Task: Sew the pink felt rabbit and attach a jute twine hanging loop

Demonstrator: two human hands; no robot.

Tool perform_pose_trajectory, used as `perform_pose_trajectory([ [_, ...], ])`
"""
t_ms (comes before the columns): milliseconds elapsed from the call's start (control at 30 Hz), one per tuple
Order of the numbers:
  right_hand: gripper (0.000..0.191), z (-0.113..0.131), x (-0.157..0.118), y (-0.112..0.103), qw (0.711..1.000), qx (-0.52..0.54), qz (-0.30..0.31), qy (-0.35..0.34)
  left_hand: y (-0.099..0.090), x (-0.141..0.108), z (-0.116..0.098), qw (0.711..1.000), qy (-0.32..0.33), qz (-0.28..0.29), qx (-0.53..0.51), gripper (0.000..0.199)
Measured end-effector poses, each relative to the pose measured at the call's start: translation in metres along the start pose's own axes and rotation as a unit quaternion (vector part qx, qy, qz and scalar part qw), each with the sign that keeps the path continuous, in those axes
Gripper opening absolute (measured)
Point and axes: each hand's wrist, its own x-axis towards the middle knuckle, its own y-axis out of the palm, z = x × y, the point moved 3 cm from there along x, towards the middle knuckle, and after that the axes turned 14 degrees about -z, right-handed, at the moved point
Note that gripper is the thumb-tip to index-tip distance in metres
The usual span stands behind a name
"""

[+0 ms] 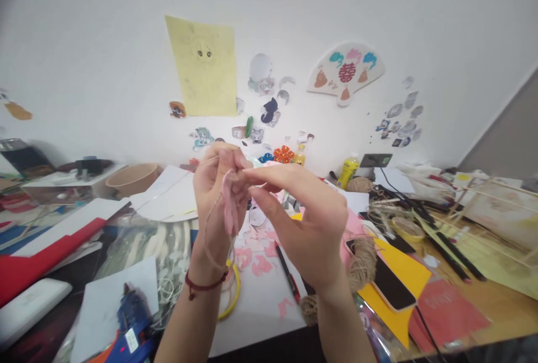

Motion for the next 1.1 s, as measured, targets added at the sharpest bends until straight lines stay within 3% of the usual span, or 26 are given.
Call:
perform_pose_trajectory([
  [67,0.024,0.005,-0.001,0.003,0.997,-0.042,0.006,-0.070,0.001,0.001,0.002,0.999,-0.025,0.019,-0.010,0.040],
  [233,0.027,0.013,-0.002,0.005,0.969,-0.121,-0.050,-0.211,0.002,0.002,0.005,0.999,-0.018,0.041,0.015,0.044],
  [467,0.038,0.014,-0.010,0.000,0.934,-0.174,-0.068,-0.303,0.002,0.001,0.009,0.996,0.017,0.039,0.076,0.041],
  [567,0.043,0.014,-0.015,-0.003,0.922,-0.202,-0.050,-0.326,0.003,-0.001,0.006,0.994,0.051,0.011,0.095,0.039],
  [733,0.031,0.011,-0.014,0.000,0.927,-0.195,-0.071,-0.312,0.004,-0.003,0.004,0.999,0.020,-0.028,0.018,0.036],
  [833,0.022,0.009,-0.008,0.005,0.951,-0.150,-0.081,-0.257,0.006,-0.004,0.005,0.999,-0.027,-0.007,-0.040,0.034],
  [967,0.015,0.008,-0.003,0.010,0.978,-0.120,-0.038,-0.165,0.006,-0.005,0.006,0.997,-0.062,-0.017,-0.036,0.034],
  [1100,0.017,0.006,0.001,0.007,0.985,-0.111,-0.017,-0.128,0.003,-0.001,0.003,1.000,-0.001,-0.004,0.028,0.034],
])
